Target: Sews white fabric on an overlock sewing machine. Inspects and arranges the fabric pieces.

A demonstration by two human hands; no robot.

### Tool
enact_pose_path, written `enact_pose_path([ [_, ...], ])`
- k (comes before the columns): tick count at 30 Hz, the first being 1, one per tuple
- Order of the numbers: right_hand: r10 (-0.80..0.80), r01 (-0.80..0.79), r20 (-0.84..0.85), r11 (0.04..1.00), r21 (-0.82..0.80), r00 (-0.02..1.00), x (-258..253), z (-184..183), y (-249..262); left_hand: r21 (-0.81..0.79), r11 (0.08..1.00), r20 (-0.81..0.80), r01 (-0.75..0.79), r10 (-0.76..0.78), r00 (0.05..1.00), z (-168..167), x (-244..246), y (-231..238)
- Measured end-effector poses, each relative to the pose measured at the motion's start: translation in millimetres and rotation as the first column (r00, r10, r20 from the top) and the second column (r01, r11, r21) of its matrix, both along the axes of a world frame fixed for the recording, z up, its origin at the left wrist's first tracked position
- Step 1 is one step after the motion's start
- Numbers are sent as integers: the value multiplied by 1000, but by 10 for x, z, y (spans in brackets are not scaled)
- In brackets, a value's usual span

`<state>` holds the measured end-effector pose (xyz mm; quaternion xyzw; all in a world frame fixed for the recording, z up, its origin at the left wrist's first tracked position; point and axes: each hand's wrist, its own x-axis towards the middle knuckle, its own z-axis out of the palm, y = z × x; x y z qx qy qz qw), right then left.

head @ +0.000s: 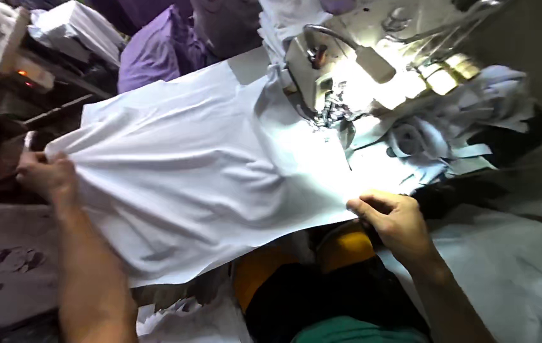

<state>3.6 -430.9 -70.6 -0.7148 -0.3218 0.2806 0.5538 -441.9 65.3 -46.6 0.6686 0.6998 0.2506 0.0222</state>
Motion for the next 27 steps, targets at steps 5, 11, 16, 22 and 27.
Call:
enact_pose_path([
  [5, 54, -56, -61, 998, -25, 997, 43, -37, 27, -147, 987, 23, -72, 76, 997, -200, -155, -262],
  [11, 111, -115, -81, 992, -49, 991, 118, -169, 31, 36, 920, 244, 391, -387, 889, 153, 640, -1789],
  [16, 57, -55, -100, 998, 17, 993, 81, -217, 33, -109, 135, 895, 985, -418, 157, -271, 1792, -3888],
  [22, 74, -73, -84, 997, 23, 994, 130, -171, -13, -61, 605, 965, 794, 239, -108, -752, 2962, -4590],
  [27, 148, -144, -157, 989, 37, 976, 177, -113, -27, -138, 763, 960, 631, 260, -104, -556, 3239, -4564],
])
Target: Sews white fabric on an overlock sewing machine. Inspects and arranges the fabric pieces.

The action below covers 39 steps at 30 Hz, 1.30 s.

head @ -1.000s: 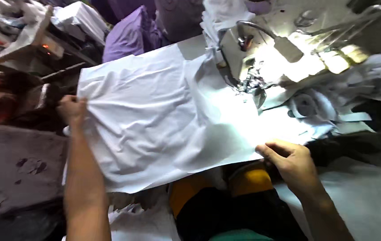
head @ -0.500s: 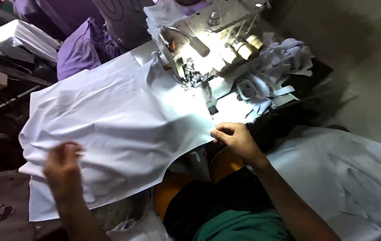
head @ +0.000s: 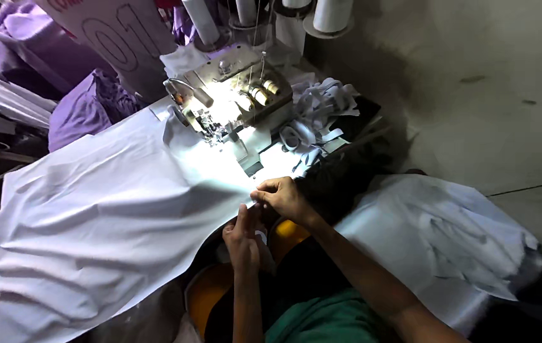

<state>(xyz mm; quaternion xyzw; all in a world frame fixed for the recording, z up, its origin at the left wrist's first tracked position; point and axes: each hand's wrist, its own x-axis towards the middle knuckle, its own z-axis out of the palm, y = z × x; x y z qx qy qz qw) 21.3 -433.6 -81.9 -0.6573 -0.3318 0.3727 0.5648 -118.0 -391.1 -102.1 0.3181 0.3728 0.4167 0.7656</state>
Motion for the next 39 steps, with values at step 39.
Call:
enact_pose_path([
  [39, 163, -185, 126, 965, 185, 979, 153, 559, -629, 408, 697, -178, 590, -573, 800, 548, -60, 681],
])
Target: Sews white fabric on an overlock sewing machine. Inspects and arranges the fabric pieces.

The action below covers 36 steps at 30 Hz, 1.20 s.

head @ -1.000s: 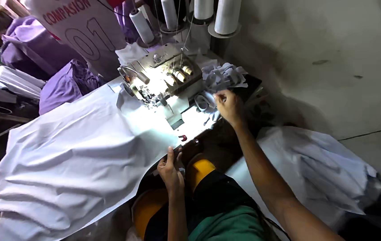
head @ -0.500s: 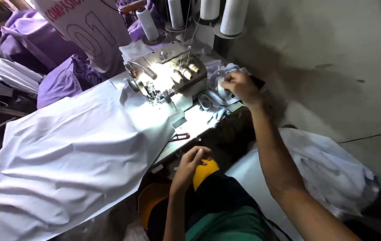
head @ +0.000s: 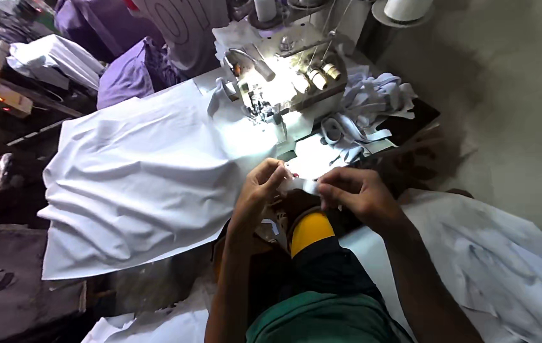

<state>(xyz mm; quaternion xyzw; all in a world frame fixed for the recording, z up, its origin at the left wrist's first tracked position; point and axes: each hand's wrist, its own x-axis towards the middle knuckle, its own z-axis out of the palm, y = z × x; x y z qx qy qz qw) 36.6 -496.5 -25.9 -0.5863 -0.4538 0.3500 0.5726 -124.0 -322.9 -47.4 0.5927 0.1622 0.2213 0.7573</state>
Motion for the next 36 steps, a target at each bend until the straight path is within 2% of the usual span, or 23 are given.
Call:
enact_pose_path([
  [2, 103, -100, 65, 994, -45, 993, -28, -194, 59, 137, 989, -17, -50, 53, 998, 3, -117, 62],
  [5, 177, -144, 241, 979, -146, 954, 38, -392, 249, 472, 881, -123, -29, 99, 987, 173, -300, 152],
  [9, 102, -91, 110, 990, -105, 989, 9, -333, 528, 665, 720, -347, 197, 65, 936, 343, -324, 190],
  [11, 103, -66, 201, 980, -186, 974, -25, -248, 614, 637, 721, -331, 272, -63, 941, 152, -164, 159],
  [13, 181, -24, 416, 934, -356, 891, -8, -327, 631, 636, 734, -250, 239, -97, 963, -306, 16, 17],
  [15, 263, 24, 492, 864, -503, 830, -9, -559, 472, 750, 654, -131, 100, -2, 991, -772, 24, -260],
  [18, 281, 12, 442, 833, -553, 852, 32, -917, 32, 839, 526, 97, -138, 105, 990, -1058, -129, -613],
  [19, 254, 15, 402, 830, -557, 880, 24, -987, -142, 827, 504, 156, -248, 218, 963, -1198, -229, -731],
  [20, 213, 37, 370, 825, -564, 904, 24, -1016, -252, 806, 509, 111, -303, 373, 921, -1375, -327, -812],
  [21, 163, 57, 329, 821, -568, 930, 13, -1044, -322, 768, 588, -98, -253, 499, 861, -1561, -420, -868],
  [22, 112, 64, 272, 823, -564, 956, -4, -1100, -377, 656, 737, -401, -162, 522, 753, -1732, -463, -900],
  [23, 62, 61, 204, 833, -549, 977, -21, -1176, -437, 519, 852, -641, -73, 444, 626, -1870, -443, -915],
  [24, 12, 58, 130, 853, -518, 991, 1, -1265, -457, 405, 914, -785, 22, 335, 522, -1936, -343, -860],
  [25, -37, 65, 67, 880, -471, 997, 55, -1362, -445, 342, 937, -845, 73, 272, 461, -1967, -222, -774],
  [26, -78, 73, 6, 900, -429, 997, 55, -1471, -518, 296, 951, -874, 86, 234, 425, -2018, -224, -789],
  [28, -154, 123, -50, 914, -387, 987, 63, -1649, -623, 244, 970, -883, -1, 223, 412, -2277, -348, -732],
  [29, -190, 153, -58, 908, -390, 980, 75, -1724, -645, 234, 972, -902, 29, 205, 380, -2453, -408, -659],
  [31, -260, 217, -46, 880, -422, 964, 82, -1843, -709, 148, 965, -962, 215, 90, 258, -2833, -460, -573],
  [32, -287, 251, -16, 862, -440, 958, 84, -1886, -747, 60, 953, -983, 298, 4, 185, -2907, -451, -594],
  [34, -341, 320, 34, 835, -449, 939, 111, -1948, -804, -50, 927, -985, 373, -107, 132, -2997, -429, -630],
  [36, -403, 392, 74, 804, -447, 912, 135, -1996, -906, -71, 907, -985, 414, -129, 114, -3128, -470, -626],
])
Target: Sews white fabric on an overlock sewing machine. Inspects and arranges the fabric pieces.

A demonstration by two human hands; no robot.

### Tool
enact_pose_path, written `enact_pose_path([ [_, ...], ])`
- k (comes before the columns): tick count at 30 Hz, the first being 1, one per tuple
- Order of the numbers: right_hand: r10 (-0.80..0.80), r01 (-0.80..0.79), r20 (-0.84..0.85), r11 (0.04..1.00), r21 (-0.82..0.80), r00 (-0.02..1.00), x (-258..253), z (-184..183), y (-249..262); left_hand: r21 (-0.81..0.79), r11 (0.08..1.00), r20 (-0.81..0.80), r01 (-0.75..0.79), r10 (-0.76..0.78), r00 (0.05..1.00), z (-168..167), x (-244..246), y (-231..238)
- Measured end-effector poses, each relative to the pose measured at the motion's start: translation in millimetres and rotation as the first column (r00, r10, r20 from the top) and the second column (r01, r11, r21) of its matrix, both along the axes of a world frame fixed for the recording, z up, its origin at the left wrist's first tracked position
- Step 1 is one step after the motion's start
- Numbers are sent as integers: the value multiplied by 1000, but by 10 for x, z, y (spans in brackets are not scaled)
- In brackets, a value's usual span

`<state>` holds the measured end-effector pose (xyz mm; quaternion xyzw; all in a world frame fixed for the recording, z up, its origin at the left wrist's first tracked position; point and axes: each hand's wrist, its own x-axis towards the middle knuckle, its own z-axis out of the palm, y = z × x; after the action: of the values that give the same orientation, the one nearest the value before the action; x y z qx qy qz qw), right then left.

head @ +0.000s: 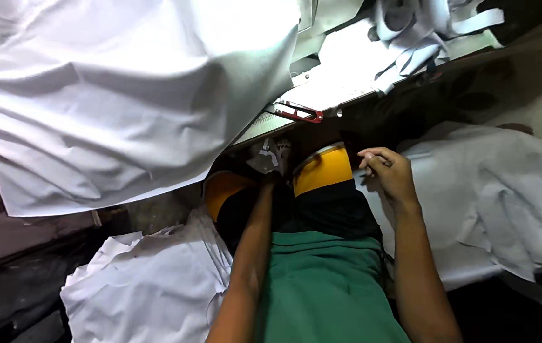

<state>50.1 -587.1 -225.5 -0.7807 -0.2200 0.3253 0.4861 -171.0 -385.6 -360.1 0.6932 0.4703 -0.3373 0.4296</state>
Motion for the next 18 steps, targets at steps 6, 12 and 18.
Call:
enact_pose_path([
  [6, -182, 183, 154, 983, 7, 971, 217, -139, -510, 37, 973, 88, 229, -231, 969, -433, -91, 164],
  [12, -210, 246, 247, 961, -127, 946, 52, -238, -876, 0, 994, 68, 107, -107, 992, 362, 192, 77],
  [18, -199, 263, 430, 960, -94, 880, -198, -690, -1029, 20, 945, 156, 327, -326, 932, -135, 159, 168],
])
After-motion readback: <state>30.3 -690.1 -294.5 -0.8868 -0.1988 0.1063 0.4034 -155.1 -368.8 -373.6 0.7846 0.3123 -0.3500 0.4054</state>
